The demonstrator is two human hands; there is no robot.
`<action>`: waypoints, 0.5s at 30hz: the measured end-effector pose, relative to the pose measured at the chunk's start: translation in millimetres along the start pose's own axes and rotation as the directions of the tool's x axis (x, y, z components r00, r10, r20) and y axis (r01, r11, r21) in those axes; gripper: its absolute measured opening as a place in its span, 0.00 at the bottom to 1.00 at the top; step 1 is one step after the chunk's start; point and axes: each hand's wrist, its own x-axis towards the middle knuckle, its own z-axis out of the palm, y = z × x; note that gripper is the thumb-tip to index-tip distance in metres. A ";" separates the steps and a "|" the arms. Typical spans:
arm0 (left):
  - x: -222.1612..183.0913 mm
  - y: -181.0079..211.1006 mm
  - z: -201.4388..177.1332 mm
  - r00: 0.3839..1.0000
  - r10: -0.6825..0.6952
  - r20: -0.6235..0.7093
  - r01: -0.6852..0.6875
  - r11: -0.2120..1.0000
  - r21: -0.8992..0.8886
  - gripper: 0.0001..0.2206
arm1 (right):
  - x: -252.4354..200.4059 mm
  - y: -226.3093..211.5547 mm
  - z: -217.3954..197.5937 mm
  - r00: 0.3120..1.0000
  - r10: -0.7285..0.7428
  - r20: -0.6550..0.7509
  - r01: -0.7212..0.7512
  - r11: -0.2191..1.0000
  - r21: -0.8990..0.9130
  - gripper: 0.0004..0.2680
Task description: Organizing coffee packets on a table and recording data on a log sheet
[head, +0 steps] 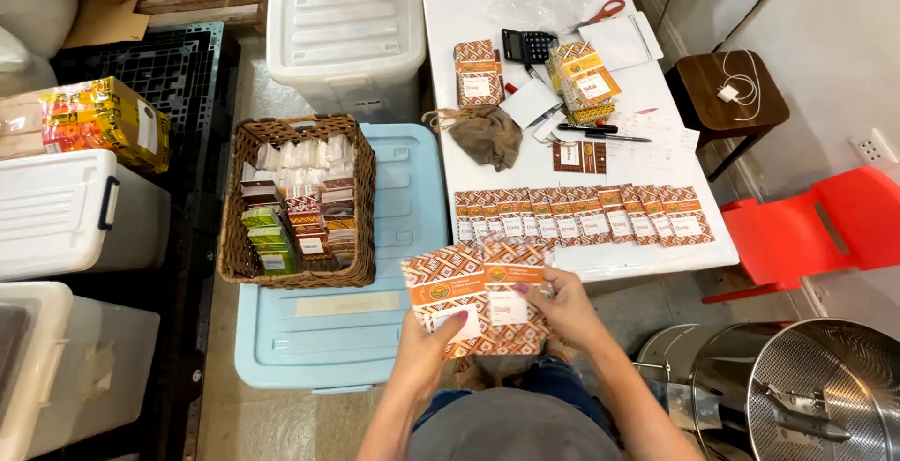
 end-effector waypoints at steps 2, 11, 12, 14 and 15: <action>-0.6 3.3 -5.4 1.000 0.008 -0.012 -0.008 1.000 -0.008 0.18 | -3.3 -9.1 -9.0 0.999 0.037 -0.016 -0.038 0.999 -0.034 0.09; -2.3 -13.6 14.8 0.997 0.031 -0.066 -0.015 0.975 0.222 0.16 | -23.7 -4.5 40.8 0.993 0.022 -0.114 -0.035 0.993 -0.113 0.07; -1.8 -19.0 13.6 0.997 0.019 -0.075 -0.005 0.984 0.177 0.17 | -23.7 4.2 44.4 0.985 -0.070 -0.156 0.043 0.984 -0.176 0.08; -8.6 2.3 14.7 0.995 -0.052 -0.084 0.065 0.986 0.153 0.17 | -16.5 8.1 27.7 0.988 0.005 -0.157 -0.025 0.992 -0.127 0.08; -12.0 12.8 15.3 0.988 -0.128 -0.088 0.138 0.982 0.130 0.17 | -13.3 10.4 19.3 0.984 0.083 -0.160 -0.096 0.992 -0.077 0.08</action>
